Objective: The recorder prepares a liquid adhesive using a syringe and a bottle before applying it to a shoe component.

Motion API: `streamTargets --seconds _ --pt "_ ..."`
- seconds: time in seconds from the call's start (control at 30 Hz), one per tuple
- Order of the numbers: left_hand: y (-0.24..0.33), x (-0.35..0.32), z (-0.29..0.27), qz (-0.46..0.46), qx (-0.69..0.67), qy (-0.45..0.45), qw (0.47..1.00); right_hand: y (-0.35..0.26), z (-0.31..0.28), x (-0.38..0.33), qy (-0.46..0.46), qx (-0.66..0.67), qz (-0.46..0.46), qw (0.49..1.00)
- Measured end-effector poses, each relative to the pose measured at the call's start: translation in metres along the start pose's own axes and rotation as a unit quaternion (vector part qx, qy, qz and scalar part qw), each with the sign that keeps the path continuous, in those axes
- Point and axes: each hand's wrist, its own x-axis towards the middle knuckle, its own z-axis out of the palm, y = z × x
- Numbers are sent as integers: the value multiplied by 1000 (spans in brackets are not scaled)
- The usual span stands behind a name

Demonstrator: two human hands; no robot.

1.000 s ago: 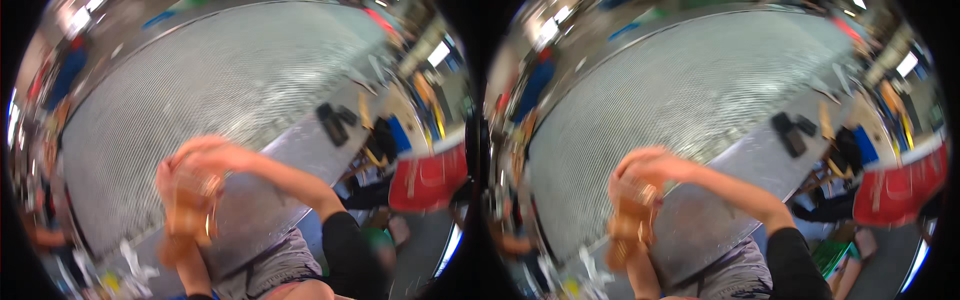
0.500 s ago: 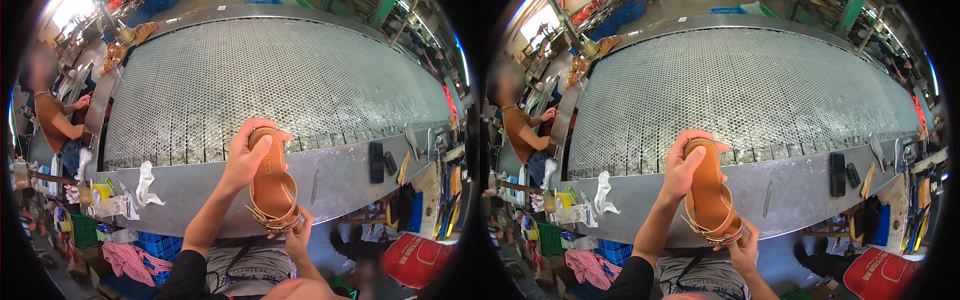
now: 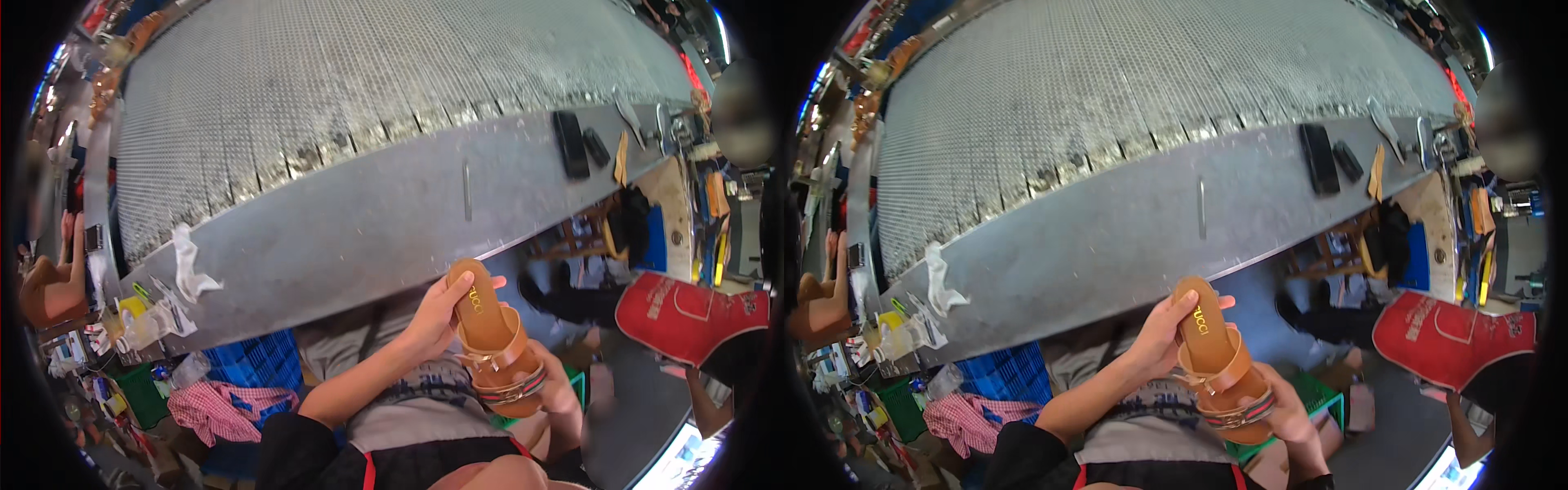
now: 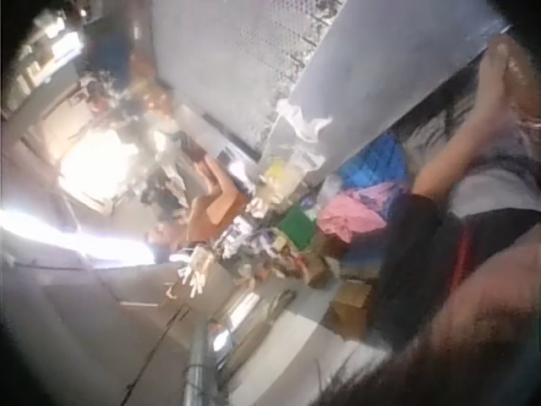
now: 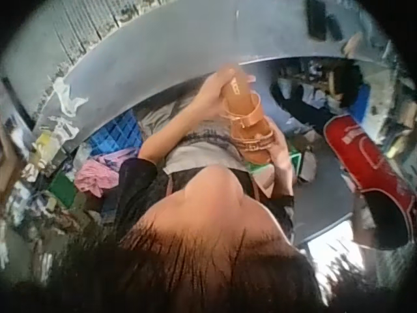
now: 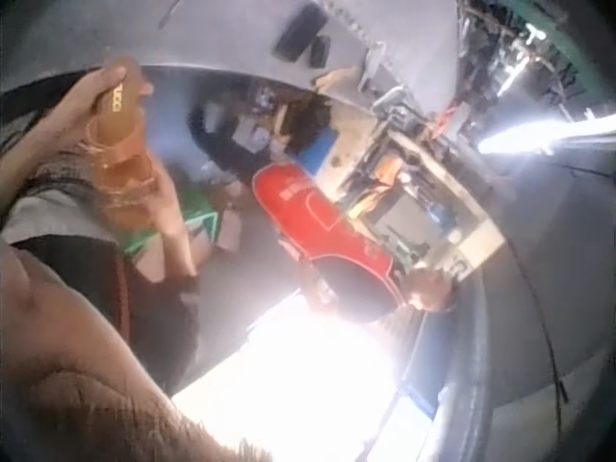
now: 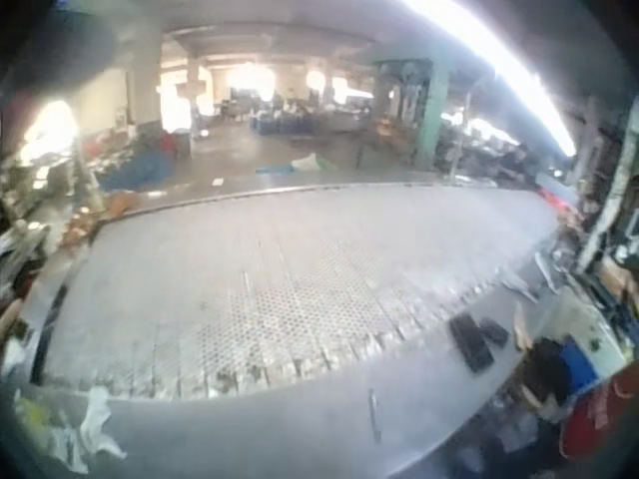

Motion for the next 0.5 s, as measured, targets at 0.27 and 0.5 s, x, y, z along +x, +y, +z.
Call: streamTargets --seconds 0.27,0.5 --pt "25 -87 -21 187 264 -51 945 3 -24 39 -92 -180 -23 979" --pt "123 -161 -136 478 779 238 328 -52 64 218 -297 -218 -209 906"
